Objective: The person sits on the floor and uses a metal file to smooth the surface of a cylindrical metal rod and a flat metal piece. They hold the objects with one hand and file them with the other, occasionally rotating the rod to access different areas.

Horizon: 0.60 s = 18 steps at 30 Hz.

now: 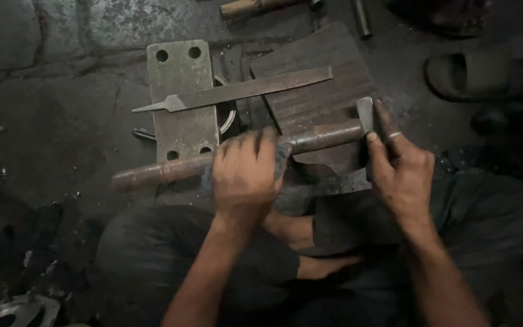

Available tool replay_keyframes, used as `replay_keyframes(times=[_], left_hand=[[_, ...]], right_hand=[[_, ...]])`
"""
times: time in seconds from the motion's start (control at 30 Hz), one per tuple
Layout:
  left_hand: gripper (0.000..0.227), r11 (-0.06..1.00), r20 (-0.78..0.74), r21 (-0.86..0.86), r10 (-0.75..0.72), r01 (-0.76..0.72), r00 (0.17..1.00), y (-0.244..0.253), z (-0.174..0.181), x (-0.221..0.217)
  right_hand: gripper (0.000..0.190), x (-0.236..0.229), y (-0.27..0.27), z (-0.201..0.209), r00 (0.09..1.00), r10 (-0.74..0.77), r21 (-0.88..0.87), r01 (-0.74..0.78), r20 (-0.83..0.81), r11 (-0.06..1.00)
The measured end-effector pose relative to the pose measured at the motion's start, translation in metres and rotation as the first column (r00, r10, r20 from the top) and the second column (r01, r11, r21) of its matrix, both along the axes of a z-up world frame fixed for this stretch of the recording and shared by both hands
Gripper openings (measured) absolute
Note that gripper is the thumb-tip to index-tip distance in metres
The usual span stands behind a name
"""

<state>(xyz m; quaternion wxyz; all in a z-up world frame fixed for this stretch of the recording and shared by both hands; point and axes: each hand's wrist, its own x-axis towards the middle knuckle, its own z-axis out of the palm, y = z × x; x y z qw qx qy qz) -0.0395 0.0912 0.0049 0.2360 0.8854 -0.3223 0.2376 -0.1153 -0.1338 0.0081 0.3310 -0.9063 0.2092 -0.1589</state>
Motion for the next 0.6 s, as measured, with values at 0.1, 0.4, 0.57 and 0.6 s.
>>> replay_keyframes(times=[0.1, 0.4, 0.57, 0.6], left_hand=[[0.033, 0.995, 0.023, 0.093, -0.027, 0.024, 0.999, -0.004, -0.002, 0.012], [0.032, 0.991, 0.093, 0.124, -0.069, 0.057, 0.993, -0.006, -0.003, 0.023], [0.033, 0.989, 0.071, 0.131, -0.083, 0.074, 0.994, -0.004, -0.001, 0.021], [0.034, 0.985, 0.02, 0.154, -0.081, 0.077, 0.997, -0.004, 0.001, 0.023]], right_hand=[[0.047, 0.0, 0.0, -0.001, 0.999, -0.018, -0.011, 0.018, 0.035, 1.0], [0.04, -0.006, -0.001, -0.006, 0.988, 0.098, -0.083, -0.089, 0.122, 0.993], [0.045, -0.011, 0.006, -0.006, 0.999, -0.028, -0.072, 0.027, -0.019, 0.997], [0.043, -0.01, 0.006, -0.006, 1.0, -0.001, -0.047, 0.002, 0.022, 0.999]])
